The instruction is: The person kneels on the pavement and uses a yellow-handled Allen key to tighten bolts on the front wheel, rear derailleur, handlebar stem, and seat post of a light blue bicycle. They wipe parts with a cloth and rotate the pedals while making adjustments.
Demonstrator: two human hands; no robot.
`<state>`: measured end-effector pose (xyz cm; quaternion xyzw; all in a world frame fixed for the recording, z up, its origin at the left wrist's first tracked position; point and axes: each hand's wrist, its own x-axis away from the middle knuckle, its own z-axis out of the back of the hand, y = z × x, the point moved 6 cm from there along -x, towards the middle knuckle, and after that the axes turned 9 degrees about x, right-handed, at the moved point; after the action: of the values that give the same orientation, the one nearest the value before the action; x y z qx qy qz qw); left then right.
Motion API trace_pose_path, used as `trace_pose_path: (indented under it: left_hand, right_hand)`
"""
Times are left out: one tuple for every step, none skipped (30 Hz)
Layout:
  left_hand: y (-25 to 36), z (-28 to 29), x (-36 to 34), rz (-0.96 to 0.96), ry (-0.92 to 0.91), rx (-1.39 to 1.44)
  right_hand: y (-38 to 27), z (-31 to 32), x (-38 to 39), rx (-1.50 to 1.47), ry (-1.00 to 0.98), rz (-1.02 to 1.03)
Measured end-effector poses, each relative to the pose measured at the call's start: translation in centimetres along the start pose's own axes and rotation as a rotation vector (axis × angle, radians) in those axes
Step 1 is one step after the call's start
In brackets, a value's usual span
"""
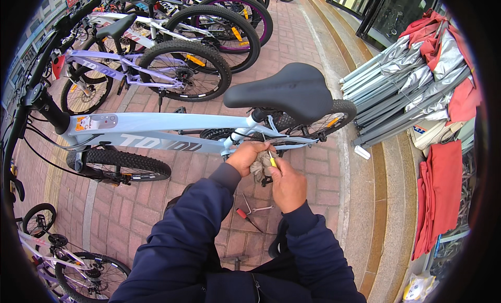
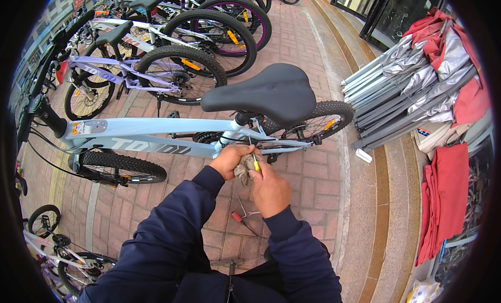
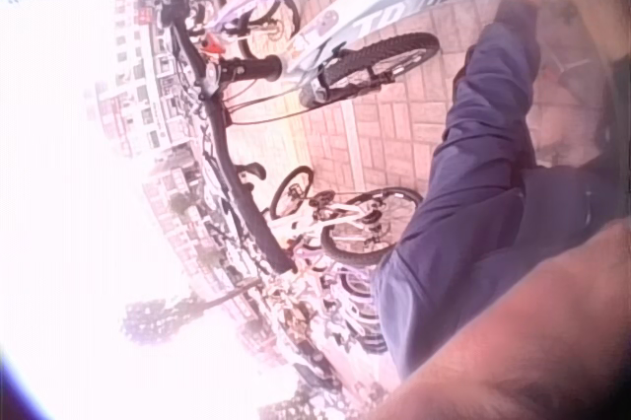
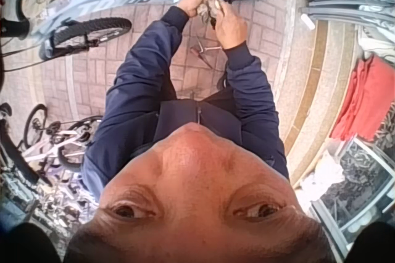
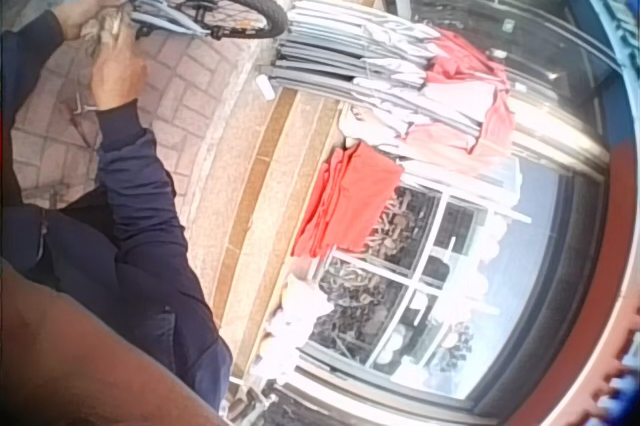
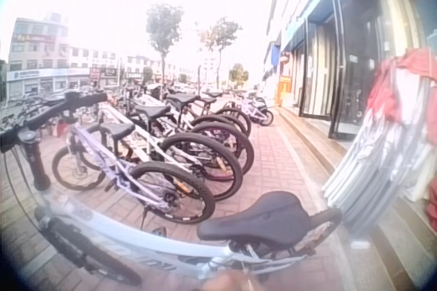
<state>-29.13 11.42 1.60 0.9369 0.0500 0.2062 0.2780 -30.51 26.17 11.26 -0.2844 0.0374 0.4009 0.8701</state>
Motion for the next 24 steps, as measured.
trace_pose_path:
  left_hand:
    - [0.1, 0.0, 0.1, -0.004, -0.006, -0.002]
    - [0.2, -0.2, 0.1, -0.010, -0.046, 0.001]
    - [0.3, 0.0, 0.2, -0.019, -0.029, -0.022]
    - [0.3, 0.1, 0.2, -0.021, -0.003, -0.047]
    - [0.3, 0.2, 0.2, -0.031, 0.002, -0.064]
    - [0.3, 0.3, 0.2, -0.035, 0.016, -0.083]
    - [0.4, 0.4, 0.1, -0.058, 0.020, -0.102]
    - [0.4, 0.5, 0.0, -0.075, 0.031, -0.123]
    - [0.4, 0.6, 0.0, -0.090, 0.053, -0.143]
    - [0.2, 0.7, -0.2, -0.082, 0.053, -0.115]
    - [0.0, 0.8, -0.3, -0.072, 0.063, -0.086]
    - [-0.1, 0.8, -0.4, -0.063, 0.065, -0.055]
    - [-0.1, 0.9, -0.4, -0.066, 0.068, -0.063]
    - [0.0, 0.9, -0.4, -0.071, 0.062, -0.068]
    - [0.1, 0.8, -0.4, -0.078, 0.051, -0.071]
    - [0.1, 0.9, -0.4, -0.075, 0.057, -0.093]
    - [0.2, 0.9, -0.3, -0.072, 0.060, -0.111]
    - [0.2, 0.9, -0.2, -0.063, 0.070, -0.132]
    - [0.3, 0.6, -0.2, -0.054, 0.039, -0.096]
    - [0.2, 0.4, -0.1, -0.037, 0.016, -0.062]
    - [0.1, 0.2, 0.0, -0.020, -0.007, -0.028]
    - [0.2, 0.2, 0.0, -0.030, 0.002, -0.012]
    - [0.2, 0.1, 0.1, -0.039, 0.010, 0.003]
    - [0.3, -0.1, 0.1, -0.055, -0.023, 0.024]
  right_hand:
    - [0.4, -0.2, 0.0, -0.013, -0.004, -0.050]
    - [0.7, -0.4, -0.1, -0.026, -0.001, -0.074]
    - [1.2, -0.8, -0.2, -0.115, -0.052, -0.141]
    - [1.5, -1.2, -0.3, -0.204, -0.096, -0.183]
    - [2.0, -1.6, -0.1, -0.276, -0.159, -0.292]
    - [1.2, -0.8, -0.4, -0.217, -0.050, -0.134]
    - [0.5, -0.1, -0.5, -0.140, 0.039, -0.045]
    - [-0.1, 0.7, -0.3, -0.067, 0.135, 0.040]
    - [-0.4, 1.0, -0.3, -0.078, 0.155, 0.045]
    - [-0.6, 1.3, -0.1, -0.093, 0.181, 0.047]
    - [-0.7, 1.6, 0.0, -0.108, 0.207, 0.049]
    - [-1.0, 1.7, 0.0, -0.057, 0.210, 0.077]
    - [-1.1, 1.8, 0.1, -0.005, 0.215, 0.103]
    - [-1.2, 1.8, 0.1, 0.047, 0.220, 0.131]
    - [-1.2, 1.4, 0.0, 0.055, 0.178, 0.153]
    - [-1.1, 1.1, -0.1, 0.063, 0.136, 0.175]
    - [-0.8, 0.6, -0.2, 0.072, 0.084, 0.154]
    - [-0.5, 0.1, -0.3, -0.008, 0.035, 0.147]
    - [-0.1, -0.4, -0.4, -0.086, -0.023, 0.097]
    - [0.7, -1.1, -0.5, -0.169, -0.097, -0.015]
    - [1.4, -1.6, -0.4, -0.356, -0.148, -0.148]
    - [2.3, -2.3, -0.1, -0.546, -0.215, -0.344]
    - [2.8, -3.1, 0.4, -0.761, -0.286, -0.512]
    - [2.9, -3.0, 0.4, -0.727, -0.287, -0.524]
